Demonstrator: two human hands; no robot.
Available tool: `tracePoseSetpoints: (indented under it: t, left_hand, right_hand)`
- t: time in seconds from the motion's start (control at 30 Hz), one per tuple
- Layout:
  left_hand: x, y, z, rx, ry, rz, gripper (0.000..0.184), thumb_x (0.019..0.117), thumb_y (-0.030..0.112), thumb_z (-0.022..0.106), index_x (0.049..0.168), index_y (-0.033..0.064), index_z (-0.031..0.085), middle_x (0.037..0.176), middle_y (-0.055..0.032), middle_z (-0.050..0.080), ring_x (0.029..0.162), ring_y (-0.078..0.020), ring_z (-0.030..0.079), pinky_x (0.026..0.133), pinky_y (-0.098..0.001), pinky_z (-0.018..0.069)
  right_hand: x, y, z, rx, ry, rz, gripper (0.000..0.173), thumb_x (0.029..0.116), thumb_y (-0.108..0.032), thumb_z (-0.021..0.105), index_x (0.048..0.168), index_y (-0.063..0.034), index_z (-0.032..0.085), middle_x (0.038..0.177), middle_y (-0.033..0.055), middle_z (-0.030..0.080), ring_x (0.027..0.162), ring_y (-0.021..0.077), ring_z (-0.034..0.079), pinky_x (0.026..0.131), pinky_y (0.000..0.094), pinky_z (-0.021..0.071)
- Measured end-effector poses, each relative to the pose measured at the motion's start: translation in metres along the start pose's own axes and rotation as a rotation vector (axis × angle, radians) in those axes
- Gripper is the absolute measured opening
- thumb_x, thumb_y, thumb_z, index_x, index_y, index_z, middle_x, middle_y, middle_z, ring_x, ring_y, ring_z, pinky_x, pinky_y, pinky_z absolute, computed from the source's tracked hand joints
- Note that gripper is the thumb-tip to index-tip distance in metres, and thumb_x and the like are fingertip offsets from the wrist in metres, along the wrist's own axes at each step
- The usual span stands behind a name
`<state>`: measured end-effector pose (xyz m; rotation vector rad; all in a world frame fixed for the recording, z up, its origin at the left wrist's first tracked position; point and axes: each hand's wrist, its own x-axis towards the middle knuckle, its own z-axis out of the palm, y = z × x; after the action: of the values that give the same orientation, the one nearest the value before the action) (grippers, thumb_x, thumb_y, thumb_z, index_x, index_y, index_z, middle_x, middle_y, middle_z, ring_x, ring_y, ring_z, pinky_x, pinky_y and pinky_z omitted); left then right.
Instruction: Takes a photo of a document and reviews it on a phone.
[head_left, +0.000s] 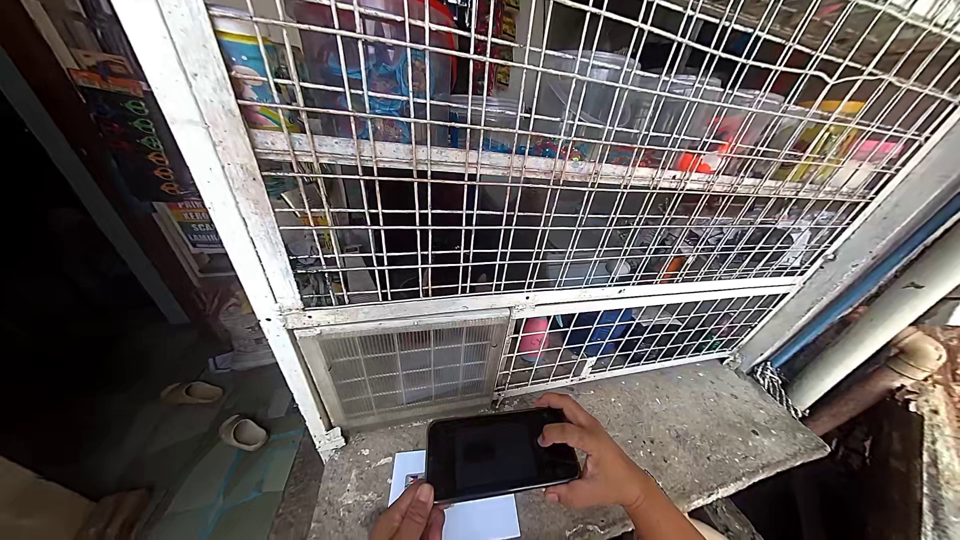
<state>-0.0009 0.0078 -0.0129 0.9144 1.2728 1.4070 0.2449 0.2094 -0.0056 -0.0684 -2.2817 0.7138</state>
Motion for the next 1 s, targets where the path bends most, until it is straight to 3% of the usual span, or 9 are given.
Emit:
tracePoseSetpoints:
  t: [1.0]
  left_hand:
    - [0.0001, -0.0001, -0.0024, -0.010, 0.000, 0.005, 0.034, 0.1093, 0.013, 0.026, 0.098, 0.0099, 0.058, 0.069, 0.0127, 0.059, 0.060, 0.0040, 0.053, 0.059, -0.0133, 0.0443]
  right_hand:
    - [0.0013, -0.0004, 0.0020, -0.006, 0.002, 0.014, 0.049, 0.0810, -0.049, 0.082, 0.116, -0.0200, 0.063, 0.142, 0.0107, 0.051, 0.132, 0.0136, 0.050, 0.106, 0.0296, 0.0475]
